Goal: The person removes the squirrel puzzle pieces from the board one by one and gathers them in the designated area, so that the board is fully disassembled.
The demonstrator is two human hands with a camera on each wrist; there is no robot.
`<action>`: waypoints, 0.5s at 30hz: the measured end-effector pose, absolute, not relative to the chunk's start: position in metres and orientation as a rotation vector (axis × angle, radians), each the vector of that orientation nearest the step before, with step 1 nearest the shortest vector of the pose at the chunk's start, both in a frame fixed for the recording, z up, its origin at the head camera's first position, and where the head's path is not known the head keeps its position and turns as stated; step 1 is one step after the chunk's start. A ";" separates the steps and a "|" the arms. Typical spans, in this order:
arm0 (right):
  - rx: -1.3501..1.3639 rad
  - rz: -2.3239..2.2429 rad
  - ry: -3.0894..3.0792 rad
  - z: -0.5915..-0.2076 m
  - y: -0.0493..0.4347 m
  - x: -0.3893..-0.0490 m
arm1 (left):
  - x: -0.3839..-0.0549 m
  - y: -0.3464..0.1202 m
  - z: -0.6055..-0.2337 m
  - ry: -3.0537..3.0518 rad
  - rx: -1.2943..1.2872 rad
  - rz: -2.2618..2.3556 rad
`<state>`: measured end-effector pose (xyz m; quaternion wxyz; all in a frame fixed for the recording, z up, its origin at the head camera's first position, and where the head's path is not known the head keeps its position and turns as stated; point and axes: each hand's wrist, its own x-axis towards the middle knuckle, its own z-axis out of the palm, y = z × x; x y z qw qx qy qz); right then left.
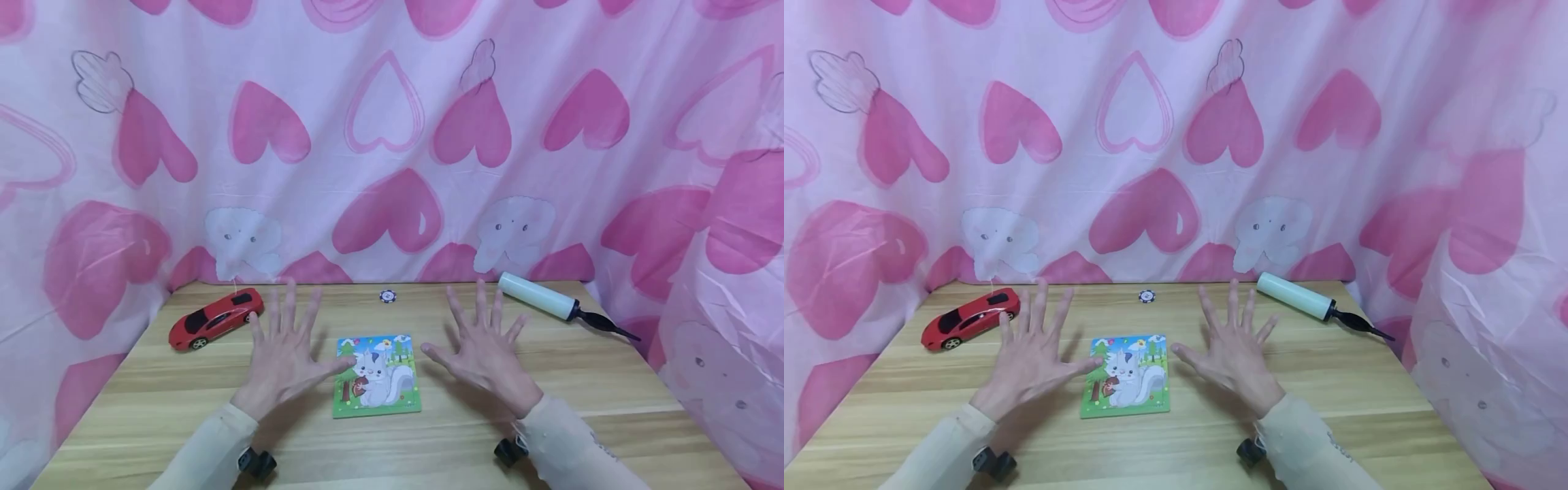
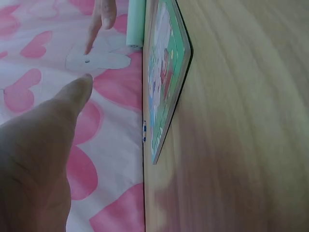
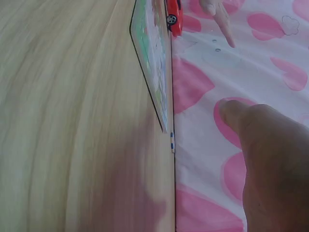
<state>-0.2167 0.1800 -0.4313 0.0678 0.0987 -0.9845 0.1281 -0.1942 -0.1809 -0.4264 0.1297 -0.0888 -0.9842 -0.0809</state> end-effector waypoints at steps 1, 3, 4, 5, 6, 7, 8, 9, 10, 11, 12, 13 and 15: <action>0.299 0.395 -2.970 -0.432 0.179 -0.217 | -0.194 -0.181 -0.427 -2.862 -0.268 -0.256; 0.305 0.417 -2.972 -0.433 0.178 -0.218 | -0.193 -0.181 -0.429 -2.861 -0.295 -0.309; 0.311 0.430 -2.971 -0.435 0.177 -0.218 | -0.193 -0.181 -0.430 -2.857 -0.310 -0.342; 0.314 0.438 -2.969 -0.436 0.177 -0.218 | -0.193 -0.180 -0.430 -2.850 -0.327 -0.376; 0.317 0.454 -2.959 -0.437 0.175 -0.219 | -0.193 -0.180 -0.432 -2.845 -0.341 -0.405; 0.314 0.480 -2.946 -0.439 0.174 -0.219 | -0.192 -0.180 -0.433 -2.838 -0.356 -0.436; 0.316 0.516 -2.928 -0.441 0.172 -0.220 | -0.192 -0.180 -0.435 -2.833 -0.366 -0.467; 0.312 0.565 -2.911 -0.442 0.170 -0.221 | -0.191 -0.180 -0.437 -2.829 -0.376 -0.500; 0.314 0.637 -2.892 -0.444 0.168 -0.221 | -0.191 -0.179 -0.439 -2.830 -0.382 -0.528; 0.315 0.719 -2.876 -0.446 0.165 -0.222 | -0.190 -0.179 -0.441 -2.835 -0.384 -0.560; 0.319 0.813 -2.857 -0.449 0.163 -0.223 | -0.190 -0.179 -0.445 -2.841 -0.384 -0.598; 0.325 0.914 -2.836 -0.451 0.161 -0.224 | -0.189 -0.179 -0.447 -2.847 -0.384 -0.638; 0.347 1.115 -2.794 -0.456 0.157 -0.226 | -0.189 -0.179 -0.453 -2.864 -0.375 -0.709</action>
